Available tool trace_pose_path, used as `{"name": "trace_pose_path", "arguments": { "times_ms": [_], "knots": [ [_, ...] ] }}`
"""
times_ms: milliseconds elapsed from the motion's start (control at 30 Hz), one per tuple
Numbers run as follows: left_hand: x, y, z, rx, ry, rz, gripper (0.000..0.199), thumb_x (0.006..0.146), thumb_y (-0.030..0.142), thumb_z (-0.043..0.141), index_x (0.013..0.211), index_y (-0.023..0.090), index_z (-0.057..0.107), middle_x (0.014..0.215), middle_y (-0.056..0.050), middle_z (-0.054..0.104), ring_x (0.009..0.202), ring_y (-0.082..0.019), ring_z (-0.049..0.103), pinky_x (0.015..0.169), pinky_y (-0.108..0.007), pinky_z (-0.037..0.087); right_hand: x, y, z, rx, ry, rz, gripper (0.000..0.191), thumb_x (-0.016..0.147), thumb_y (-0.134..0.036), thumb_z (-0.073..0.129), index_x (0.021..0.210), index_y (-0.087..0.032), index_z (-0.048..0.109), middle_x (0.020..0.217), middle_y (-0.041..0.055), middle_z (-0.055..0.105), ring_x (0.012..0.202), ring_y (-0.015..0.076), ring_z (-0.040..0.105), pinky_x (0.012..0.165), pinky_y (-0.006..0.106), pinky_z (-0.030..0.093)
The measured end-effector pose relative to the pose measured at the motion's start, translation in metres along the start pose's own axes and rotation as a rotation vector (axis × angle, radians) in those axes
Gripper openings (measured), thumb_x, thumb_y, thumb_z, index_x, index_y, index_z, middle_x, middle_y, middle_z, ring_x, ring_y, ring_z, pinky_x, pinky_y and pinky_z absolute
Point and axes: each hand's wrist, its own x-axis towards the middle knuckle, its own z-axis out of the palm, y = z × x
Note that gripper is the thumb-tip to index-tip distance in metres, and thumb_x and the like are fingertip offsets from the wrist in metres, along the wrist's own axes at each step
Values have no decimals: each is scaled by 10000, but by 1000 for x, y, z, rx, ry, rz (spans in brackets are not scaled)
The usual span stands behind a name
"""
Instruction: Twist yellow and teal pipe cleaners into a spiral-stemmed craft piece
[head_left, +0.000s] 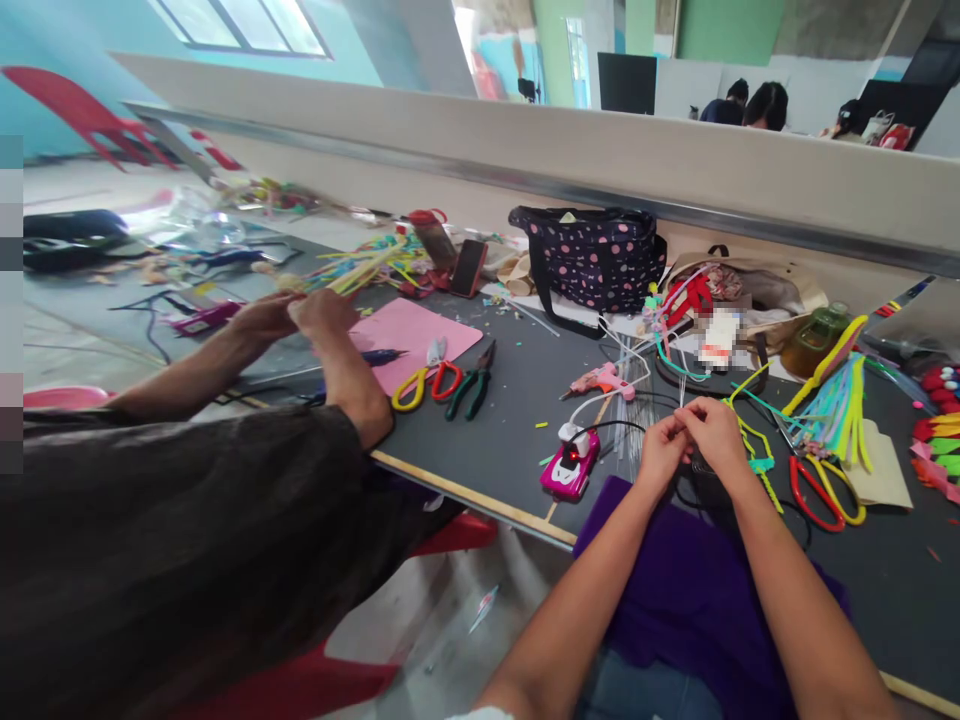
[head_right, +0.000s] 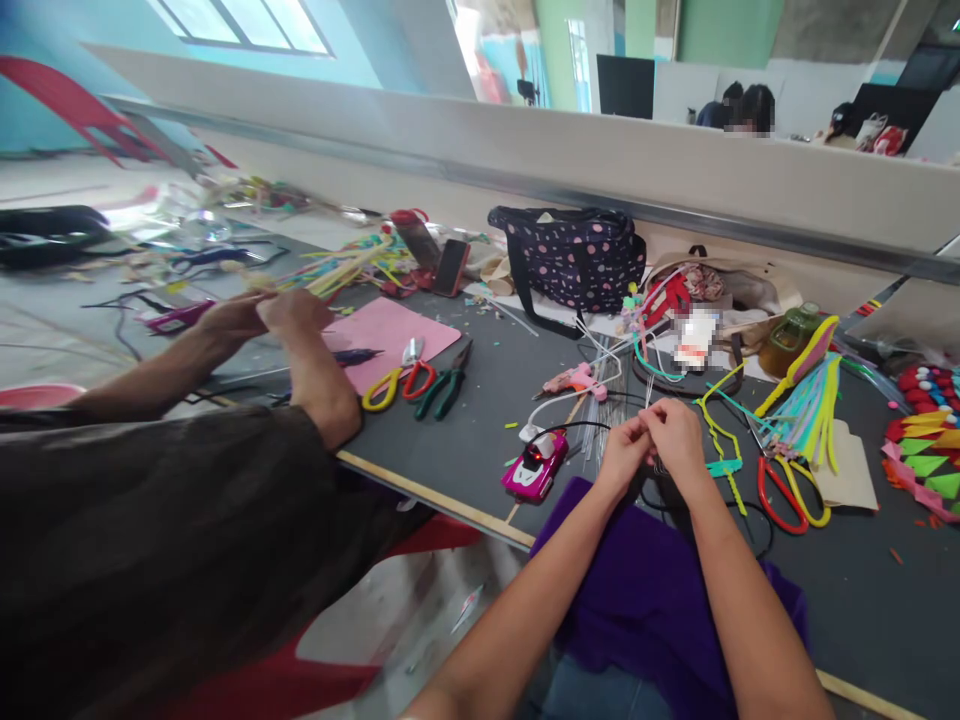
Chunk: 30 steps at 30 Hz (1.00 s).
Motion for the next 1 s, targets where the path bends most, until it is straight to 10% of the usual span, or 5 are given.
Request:
{"name": "trace_pose_path", "arguments": {
  "times_ms": [1000],
  "knots": [
    [-6,6,-4,-195,-82,-22,386,656,479,788,772,126,682,640,7,607,538,-93,553,543,-231,506,-24,11,-7,457,112,66,302,735,-479,671,791,-183,675,734,25,676,633,149,580,599,275,461]
  ]
}}
